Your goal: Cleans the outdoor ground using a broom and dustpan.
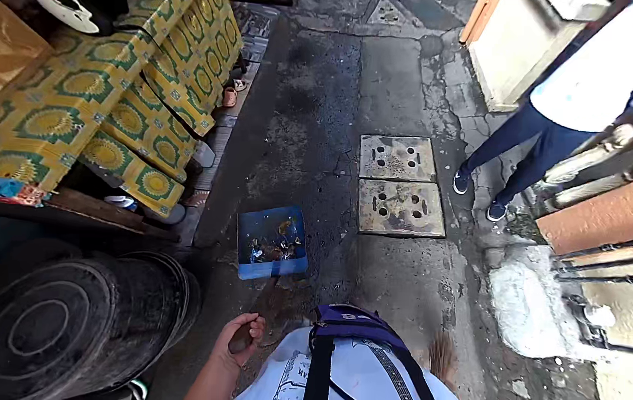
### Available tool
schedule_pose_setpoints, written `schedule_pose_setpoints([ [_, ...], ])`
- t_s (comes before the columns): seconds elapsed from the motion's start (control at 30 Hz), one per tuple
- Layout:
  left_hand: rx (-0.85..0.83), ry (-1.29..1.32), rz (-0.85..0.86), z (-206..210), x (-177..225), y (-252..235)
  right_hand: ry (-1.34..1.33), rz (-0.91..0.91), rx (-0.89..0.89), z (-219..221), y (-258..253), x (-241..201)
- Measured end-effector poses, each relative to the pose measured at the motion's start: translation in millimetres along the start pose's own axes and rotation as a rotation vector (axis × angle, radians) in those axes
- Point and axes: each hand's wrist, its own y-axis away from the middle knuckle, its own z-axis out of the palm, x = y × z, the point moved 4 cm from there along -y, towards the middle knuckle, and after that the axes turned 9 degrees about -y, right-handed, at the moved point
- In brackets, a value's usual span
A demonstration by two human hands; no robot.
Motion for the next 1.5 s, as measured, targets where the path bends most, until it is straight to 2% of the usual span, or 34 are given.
schedule_pose_setpoints([
  [0.07, 0.026, -0.019, 0.019, 19.3, 12.6, -10.6, 0.03, -0.069, -0.03, 16.9, -73.5, -45.7],
  [0.17, 0.091, -0.043, 0.035, 42.6, 38.1, -33.0, 0.079, -0.259, -0.107, 36.6, -95.0, -162.4],
  [0.27, 0.158, -0.061, 0.024, 67.6, 73.3, -67.0, 0.221, -0.388, -0.118, 66.1, -95.3, -270.1],
  [0.37, 0.2, -0.079, -0.001, 92.8, 120.9, -109.9, 0.348, -0.424, -0.098, 109.0, -88.1, -352.1],
  [0.47, 0.187, -0.066, 0.01, 118.3, 177.7, -159.8, 0.333, -0.473, -0.096, 156.1, -30.6, -423.7],
  [0.53, 0.168, -0.046, 0.024, 139.2, 214.4, -192.5, 0.378, -0.365, -0.228, 180.9, 24.2, -476.5],
  [0.57, 0.166, -0.044, 0.024, 152.5, 234.5, -207.5, 0.384, -0.378, -0.255, 197.3, 30.8, -499.8],
  [0.6, 0.163, -0.043, 0.019, 164.2, 252.5, -219.4, 0.375, -0.408, -0.255, 212.7, 29.7, -517.3],
  [0.67, 0.157, 0.01, 0.0, 181.6, 287.2, -240.4, 0.393, -0.483, -0.24, 242.0, -6.9, -535.2],
  [0.73, 0.135, 0.082, -0.008, 195.9, 321.2, -256.4, 0.401, -0.485, -0.27, 270.5, -22.4, -565.8],
  [0.8, 0.125, 0.134, -0.005, 210.9, 348.0, -271.0, 0.419, -0.513, -0.277, 298.2, -22.1, -611.2],
  [0.9, 0.21, 0.157, 0.042, 230.2, 376.5, -297.5, 0.551, -0.603, -0.295, 348.5, -12.9, -692.1],
  [1.03, 0.35, 0.275, 0.071, 253.5, 408.4, -327.4, 0.713, -0.706, -0.4, 437.8, -10.6, -811.1],
  [1.17, 0.403, 0.424, 0.033, 286.2, 451.7, -355.5, 0.88, -0.801, -0.555, 550.5, -10.7, -951.4],
  [1.3, 0.503, 0.604, -0.022, 315.6, 493.8, -388.6, 0.874, -0.814, -0.673, 670.2, 2.4, -1079.4],
  [1.4, 0.595, 0.544, -0.109, 344.5, 519.9, -415.4, 0.862, -0.822, -0.677, 762.1, 2.5, -1143.1],
  [1.5, 0.694, 0.505, -0.154, 373.8, 541.4, -429.3, 0.889, -0.816, -0.637, 842.2, -7.2, -1173.6],
])
